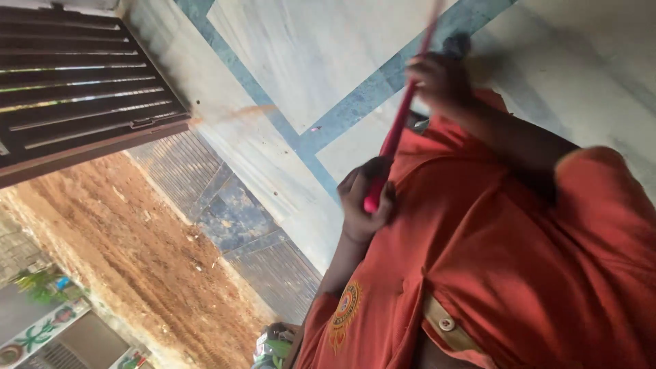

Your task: Sweeping a tiled floor with a broom.

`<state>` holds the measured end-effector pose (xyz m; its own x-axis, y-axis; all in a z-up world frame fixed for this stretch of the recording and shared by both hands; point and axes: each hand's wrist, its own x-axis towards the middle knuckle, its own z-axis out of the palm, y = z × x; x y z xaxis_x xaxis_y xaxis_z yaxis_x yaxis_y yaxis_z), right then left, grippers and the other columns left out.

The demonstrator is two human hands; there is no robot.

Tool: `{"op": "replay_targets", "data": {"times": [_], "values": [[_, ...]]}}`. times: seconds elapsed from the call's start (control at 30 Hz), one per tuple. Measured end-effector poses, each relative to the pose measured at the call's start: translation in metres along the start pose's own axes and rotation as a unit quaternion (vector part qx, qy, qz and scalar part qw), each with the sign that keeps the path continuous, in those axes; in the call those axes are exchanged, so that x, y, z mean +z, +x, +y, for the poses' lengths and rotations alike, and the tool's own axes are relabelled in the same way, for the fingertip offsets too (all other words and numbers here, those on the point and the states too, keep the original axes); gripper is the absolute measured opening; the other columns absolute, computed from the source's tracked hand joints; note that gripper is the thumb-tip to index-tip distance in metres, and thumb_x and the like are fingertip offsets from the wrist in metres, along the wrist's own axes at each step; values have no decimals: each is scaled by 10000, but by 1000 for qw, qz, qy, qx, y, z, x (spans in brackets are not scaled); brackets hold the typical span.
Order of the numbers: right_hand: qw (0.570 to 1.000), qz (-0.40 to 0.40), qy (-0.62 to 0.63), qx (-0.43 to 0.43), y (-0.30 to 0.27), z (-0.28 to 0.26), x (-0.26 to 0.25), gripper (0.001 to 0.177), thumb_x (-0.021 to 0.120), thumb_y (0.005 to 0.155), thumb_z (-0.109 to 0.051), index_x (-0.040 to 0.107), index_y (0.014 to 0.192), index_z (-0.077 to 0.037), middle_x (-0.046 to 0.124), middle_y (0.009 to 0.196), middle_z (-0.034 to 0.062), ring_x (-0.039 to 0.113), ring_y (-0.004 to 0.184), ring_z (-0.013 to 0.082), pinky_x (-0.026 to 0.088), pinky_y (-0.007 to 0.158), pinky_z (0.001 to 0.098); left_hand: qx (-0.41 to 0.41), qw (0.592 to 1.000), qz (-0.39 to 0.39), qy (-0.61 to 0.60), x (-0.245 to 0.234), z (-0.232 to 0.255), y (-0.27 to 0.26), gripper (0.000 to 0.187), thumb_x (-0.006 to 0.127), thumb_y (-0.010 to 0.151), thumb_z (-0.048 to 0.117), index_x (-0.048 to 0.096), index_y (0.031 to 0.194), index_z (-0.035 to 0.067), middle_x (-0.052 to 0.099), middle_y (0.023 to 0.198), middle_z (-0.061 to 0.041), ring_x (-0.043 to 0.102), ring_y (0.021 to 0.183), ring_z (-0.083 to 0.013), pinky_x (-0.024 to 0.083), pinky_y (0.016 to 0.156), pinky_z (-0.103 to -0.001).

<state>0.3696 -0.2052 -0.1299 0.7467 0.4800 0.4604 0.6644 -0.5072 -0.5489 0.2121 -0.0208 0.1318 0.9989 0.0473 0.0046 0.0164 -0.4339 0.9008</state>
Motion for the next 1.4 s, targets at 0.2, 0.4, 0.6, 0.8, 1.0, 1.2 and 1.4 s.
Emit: {"op": "replay_targets", "data": {"times": [0.2,0.4,0.6,0.8,1.0,1.2,1.4], "values": [[946,40,-264,184,-69,77,-75,382,854,798,-357,712,1084,-148,634,1297,198,661,1042,354,585,836,428,94,968,-175,-154,69,-94,75,407,575,1019,291,666,1273,-13,675,1328,-187,674,1247,-332,511,1091,-380],[906,-21,-97,412,-125,238,-41,336,792,997,-329,652,1122,-50,616,1371,229,671,1159,412,564,909,525,116,923,-316,-186,162,-85,175,275,617,972,96,617,1234,12,656,1383,-162,676,1271,-294,548,1107,-357],[931,-63,-31,358,-42,327,73,563,895,869,-466,668,1220,-89,668,1203,200,661,1110,404,547,924,534,-48,977,-193,-80,183,-80,231,448,552,879,14,621,1321,1,701,1304,-133,691,1160,-243,549,1027,-350],[929,-210,142,270,83,228,103,349,773,835,-459,623,945,-164,666,988,158,686,864,402,546,708,528,-152,987,-45,-20,111,-43,238,382,562,920,48,629,1290,-15,725,1189,-134,702,1006,-200,564,932,-334],[941,-298,151,50,133,161,18,199,720,833,-330,624,936,-190,680,720,90,709,726,336,547,622,504,-75,994,-43,61,88,110,235,267,588,816,2,668,1070,-16,741,1047,-173,740,924,-290,586,833,-363],[996,-65,28,56,79,220,-119,322,704,761,-306,662,1032,-139,743,992,115,696,863,354,545,713,511,-20,986,-151,-62,95,96,274,373,665,790,79,680,1151,-16,725,1173,-214,723,1077,-376,576,939,-411],[906,-80,-157,385,-37,348,-165,703,758,890,-540,600,1377,-58,580,1402,289,626,1159,431,550,848,516,-64,933,-285,-211,254,-119,334,323,606,948,-10,697,1249,62,683,1350,-119,662,1207,-228,518,1062,-358]]}}
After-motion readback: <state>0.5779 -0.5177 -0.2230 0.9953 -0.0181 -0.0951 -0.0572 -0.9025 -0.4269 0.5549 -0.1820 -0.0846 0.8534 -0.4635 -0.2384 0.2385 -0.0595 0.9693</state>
